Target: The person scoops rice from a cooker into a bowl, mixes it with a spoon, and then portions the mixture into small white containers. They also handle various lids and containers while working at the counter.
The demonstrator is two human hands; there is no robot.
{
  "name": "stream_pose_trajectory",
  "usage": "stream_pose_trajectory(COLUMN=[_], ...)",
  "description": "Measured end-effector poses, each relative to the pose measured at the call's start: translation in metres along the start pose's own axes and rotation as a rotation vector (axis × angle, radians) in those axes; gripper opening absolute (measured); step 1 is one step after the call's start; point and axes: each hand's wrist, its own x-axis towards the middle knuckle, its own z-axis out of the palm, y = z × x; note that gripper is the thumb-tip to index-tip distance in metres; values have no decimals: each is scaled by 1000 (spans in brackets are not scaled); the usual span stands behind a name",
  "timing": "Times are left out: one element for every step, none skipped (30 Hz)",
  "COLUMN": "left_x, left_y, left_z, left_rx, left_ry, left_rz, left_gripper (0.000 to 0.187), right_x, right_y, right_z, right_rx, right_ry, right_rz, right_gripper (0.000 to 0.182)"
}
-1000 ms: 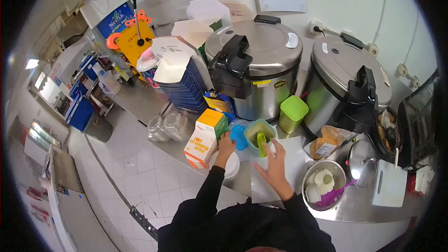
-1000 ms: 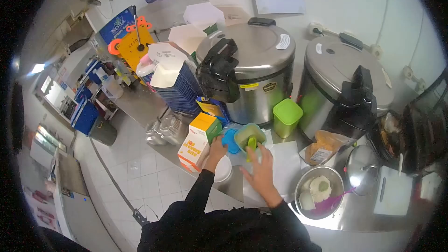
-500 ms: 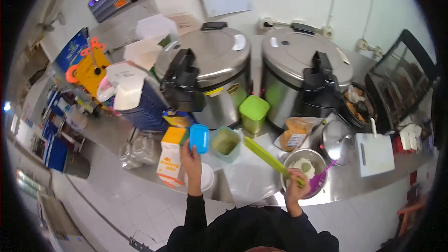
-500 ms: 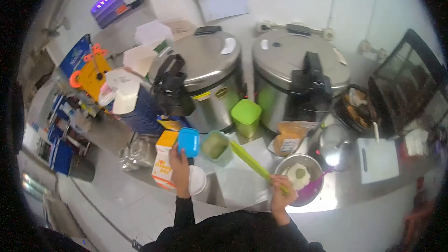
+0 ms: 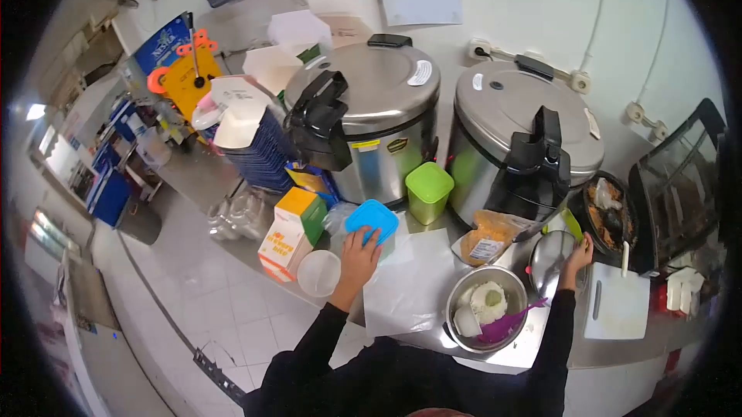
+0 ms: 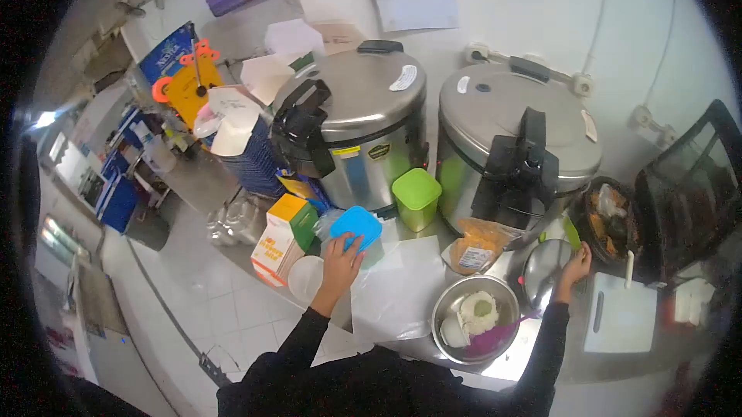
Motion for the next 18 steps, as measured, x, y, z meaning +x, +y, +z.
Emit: stream_pose_trajectory(left_x=[3,7,13,18,23,28,34,42,46,46,45,43,40,39,38,39,39,37], left_y=[0,-1,-3,-4,-6,-6,-5,-3,-1,-1,-2,-2,0,1,1,1,0,0], left_z=[-5,-11,-15,-18,-19,-20,-19,-15,-12,-8,-3,2,3,4,4,7,9,12], left_rx=[16,-35,-87,-76,-60,-46,-43,-18,4,-1,79,159,149,152,153,138,162,181], left_ry=[2,-66,-133,-133,-214,-296,-303,-219,-136,-145,-227,-309,-320,-294,-273,-292,-292,-299], left_rz=[-5,-64,-118,-109,-131,-153,-142,-51,42,55,32,9,24,15,5,21,2,-20], left_gripper=[37,38,39,39,43,48,48,49,50,50,51,53,53,52,51,51,51,51], right_x=[8,14,17,21,25,31,33,36,30,17,-3,-24,-46,-69,-95,-118,-139,-156], right_y=[11,22,31,43,56,72,81,90,78,54,19,-11,-41,-72,-107,-128,-132,-134], right_z=[8,15,20,23,27,29,29,26,28,31,33,29,24,20,14,7,-4,-24], right_rx=[-165,-155,-152,-150,-143,-209,-276,-372,-375,-595,-816,-826,-716,-604,-526,-452,-474,-504], right_ry=[20,15,-8,-27,-18,-44,-69,-134,-120,-152,-184,-170,-222,-270,-264,-258,-233,-211], right_rz=[-60,-50,17,85,94,122,151,110,117,-15,-147,-139,-302,-462,-443,-423,-422,-421], right_gripper=[20,20,21,22,22,24,27,35,35,39,43,43,43,44,42,39,37,34])
